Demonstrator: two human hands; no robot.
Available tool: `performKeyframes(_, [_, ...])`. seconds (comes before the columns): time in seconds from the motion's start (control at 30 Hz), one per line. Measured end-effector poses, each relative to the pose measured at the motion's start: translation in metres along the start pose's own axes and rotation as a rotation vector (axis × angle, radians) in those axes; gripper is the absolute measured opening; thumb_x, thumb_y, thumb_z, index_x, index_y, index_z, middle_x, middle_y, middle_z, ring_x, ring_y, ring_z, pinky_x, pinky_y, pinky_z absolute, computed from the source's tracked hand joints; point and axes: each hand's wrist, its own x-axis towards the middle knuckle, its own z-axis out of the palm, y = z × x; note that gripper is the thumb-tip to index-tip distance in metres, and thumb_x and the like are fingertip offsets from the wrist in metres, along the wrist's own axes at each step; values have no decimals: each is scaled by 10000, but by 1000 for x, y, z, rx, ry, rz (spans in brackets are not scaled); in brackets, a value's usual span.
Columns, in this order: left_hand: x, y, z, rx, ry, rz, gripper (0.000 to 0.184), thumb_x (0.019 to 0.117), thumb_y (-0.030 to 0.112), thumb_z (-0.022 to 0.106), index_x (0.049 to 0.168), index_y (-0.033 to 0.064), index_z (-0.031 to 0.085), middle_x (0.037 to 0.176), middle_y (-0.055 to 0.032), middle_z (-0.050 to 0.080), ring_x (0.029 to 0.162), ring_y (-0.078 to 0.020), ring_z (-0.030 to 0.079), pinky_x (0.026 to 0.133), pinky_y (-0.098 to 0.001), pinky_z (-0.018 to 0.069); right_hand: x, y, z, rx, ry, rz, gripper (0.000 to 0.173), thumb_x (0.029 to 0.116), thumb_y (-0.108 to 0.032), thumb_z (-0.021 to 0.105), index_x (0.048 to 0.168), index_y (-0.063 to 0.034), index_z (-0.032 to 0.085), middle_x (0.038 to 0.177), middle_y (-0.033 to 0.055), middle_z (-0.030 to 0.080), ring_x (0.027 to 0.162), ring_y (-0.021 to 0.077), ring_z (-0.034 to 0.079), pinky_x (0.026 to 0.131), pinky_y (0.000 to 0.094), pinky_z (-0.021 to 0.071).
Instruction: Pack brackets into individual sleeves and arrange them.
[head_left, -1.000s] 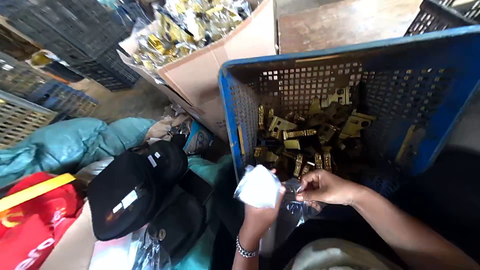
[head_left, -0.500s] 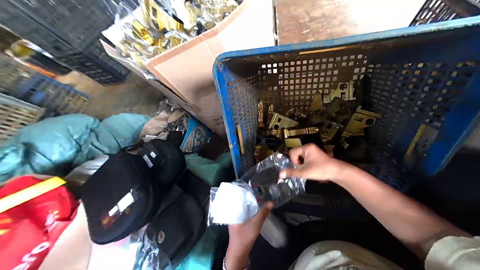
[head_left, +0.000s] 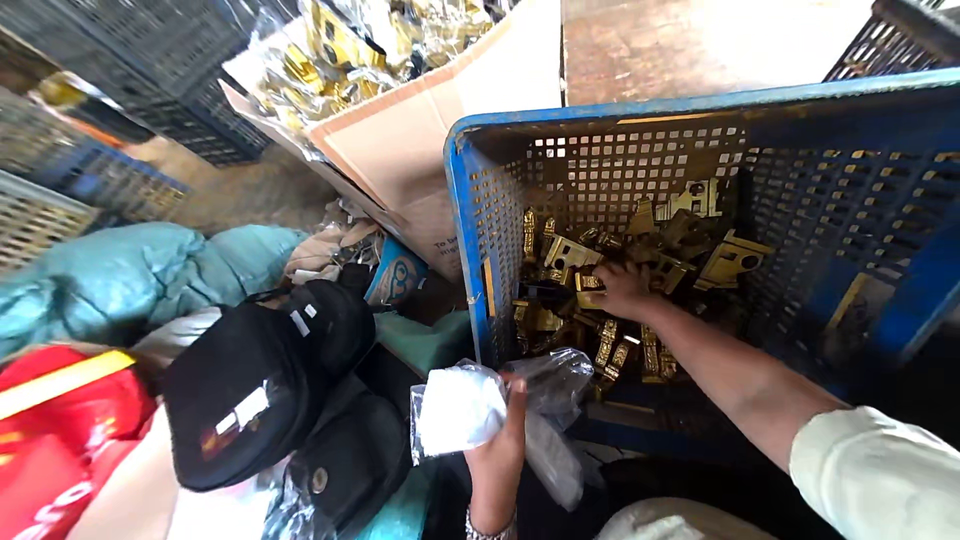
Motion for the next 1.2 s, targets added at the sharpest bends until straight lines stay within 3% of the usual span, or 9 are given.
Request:
performKeyframes(0.17, [1,-2,4,60,49,-31,344,770,-19,764,1070,-58,602,918,40,713,893,-5,687,868,-218,583,-63,0,14,-161,-22,-214,405,1047,-248,583,1414,-78,602,1589,255,378,1487,553,224,1163,740,152])
performKeyframes(0.3, [2,0,16,116,-1,-2,424,770,5,786,1115,-119,574,955,9,706,919,11,676,880,-198,573,-101,33,13,329,272,-288,330,969,-239,695,1131,46,723,1451,288,520,1368,466,468,1138,628,343])
performKeyframes(0.4, [1,1,22,119,-23,85,401,777,14,795,1083,-129,579,947,8,708,916,21,675,882,-189,573,-141,33,-18,860,346,-194,438,918,-235,705,1242,7,537,1280,116,597,1160,149,607,959,331,535])
performKeyframes(0.5, [0,-1,32,109,-94,130,404,777,39,809,1070,-137,594,948,-8,718,913,15,682,890,-193,574,-182,16,-34,1041,77,-410,676,861,-203,751,1392,-74,352,1178,36,682,886,129,734,728,321,652])
performKeyframes(0.63, [-11,18,45,2,-156,-80,382,785,-17,778,1102,-103,584,944,-12,719,903,-21,695,877,-216,586,-186,-18,-8,769,11,-481,491,925,-178,691,1292,16,428,1066,57,658,903,65,686,801,248,591])
performKeyframes(0.73, [-10,34,42,-27,-116,-176,327,804,-72,741,1089,-63,583,910,4,727,875,-36,704,850,-222,596,-179,-38,17,287,234,-534,313,932,-92,664,1190,80,619,1222,285,647,969,409,709,826,556,587])
performKeyframes(0.83, [-15,26,28,149,-243,49,397,786,-8,781,1100,-150,585,959,-52,723,918,-8,689,881,-200,575,-178,-49,24,119,14,-536,392,990,-136,601,1330,49,543,1342,315,572,972,486,693,808,616,564])
performKeyframes(1.0, [-19,11,30,469,-360,315,399,774,168,793,1008,-138,687,940,-187,737,930,-138,717,888,-288,574,-159,-54,9,616,-158,-378,837,859,-89,742,1535,21,259,1396,253,550,1285,298,577,1087,450,467])
performKeyframes(1.2, [-26,19,52,245,-135,219,456,763,103,827,1049,-196,636,965,-187,727,941,-63,699,903,-213,556,-155,-46,1,1173,16,-500,534,860,-45,698,1375,5,567,1300,84,636,1113,68,642,962,244,546])
